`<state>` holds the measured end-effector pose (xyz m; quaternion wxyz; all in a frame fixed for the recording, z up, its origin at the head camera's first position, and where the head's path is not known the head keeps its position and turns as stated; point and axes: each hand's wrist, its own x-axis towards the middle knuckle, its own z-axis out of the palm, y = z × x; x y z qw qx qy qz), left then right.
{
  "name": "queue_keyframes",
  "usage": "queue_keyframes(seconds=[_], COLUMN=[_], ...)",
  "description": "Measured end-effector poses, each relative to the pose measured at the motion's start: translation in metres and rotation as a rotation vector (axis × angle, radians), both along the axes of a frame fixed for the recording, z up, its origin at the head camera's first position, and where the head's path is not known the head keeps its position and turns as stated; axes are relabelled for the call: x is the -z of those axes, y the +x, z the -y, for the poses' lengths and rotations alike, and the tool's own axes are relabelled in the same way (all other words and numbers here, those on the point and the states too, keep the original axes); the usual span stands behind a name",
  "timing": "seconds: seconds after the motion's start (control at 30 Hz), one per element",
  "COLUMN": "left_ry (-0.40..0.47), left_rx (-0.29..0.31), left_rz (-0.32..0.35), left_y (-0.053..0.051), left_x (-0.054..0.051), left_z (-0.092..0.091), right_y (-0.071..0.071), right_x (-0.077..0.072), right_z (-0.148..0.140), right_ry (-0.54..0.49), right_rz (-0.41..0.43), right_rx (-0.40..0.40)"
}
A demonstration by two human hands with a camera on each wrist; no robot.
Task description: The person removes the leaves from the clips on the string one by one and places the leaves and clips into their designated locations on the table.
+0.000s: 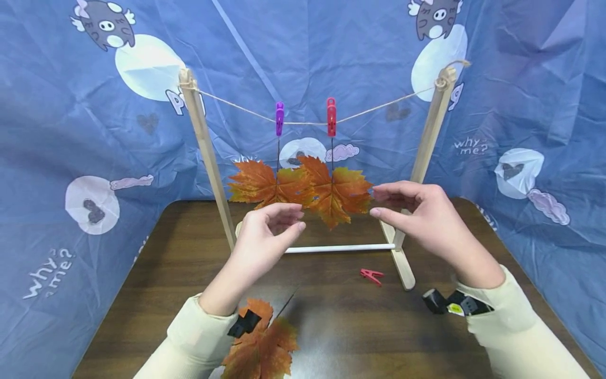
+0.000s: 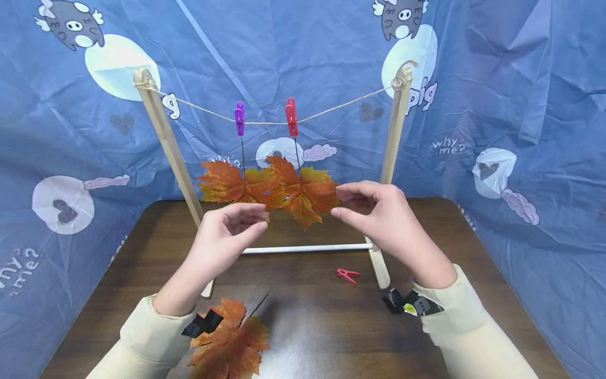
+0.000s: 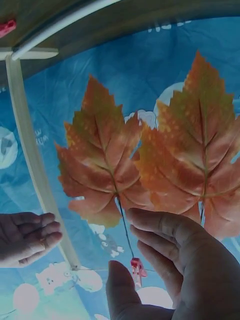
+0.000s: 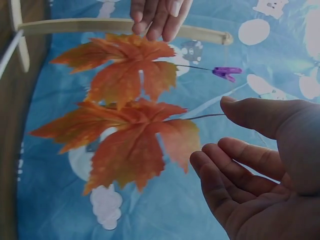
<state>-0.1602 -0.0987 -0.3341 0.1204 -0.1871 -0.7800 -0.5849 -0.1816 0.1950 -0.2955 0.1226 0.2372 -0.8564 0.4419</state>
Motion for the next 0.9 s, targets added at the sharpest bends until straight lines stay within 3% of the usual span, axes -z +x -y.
queue_keyframes(seconds=[0.13, 0.33, 0.63, 0.9], left_ry=[0.026, -0.009, 0.005, 0.000], left_rx=[-0.003, 0.001, 0.006, -0.004], left_rz=[-0.025, -0.080, -0.061, -0.100], left_y=[-0.006, -0.015, -0.029, -0.040], left_x=[-0.008, -0.019, -0.029, -0.043], left_z=[-0.004, -0.011, -0.019, -0.030], right_y=[-0.003, -0.006, -0.013, -0.020], right_x=[-0.011, -0.028, -0.051, -0.074], right_z=[0.003, 0.010, 0.021, 0.031], right_ry=[-0.015, -0.019, -0.007, 0.023], right_rz=[0.001, -0.042, -0.105, -0.157], right_rx=[-0.009, -0.014, -0.020, -0.004])
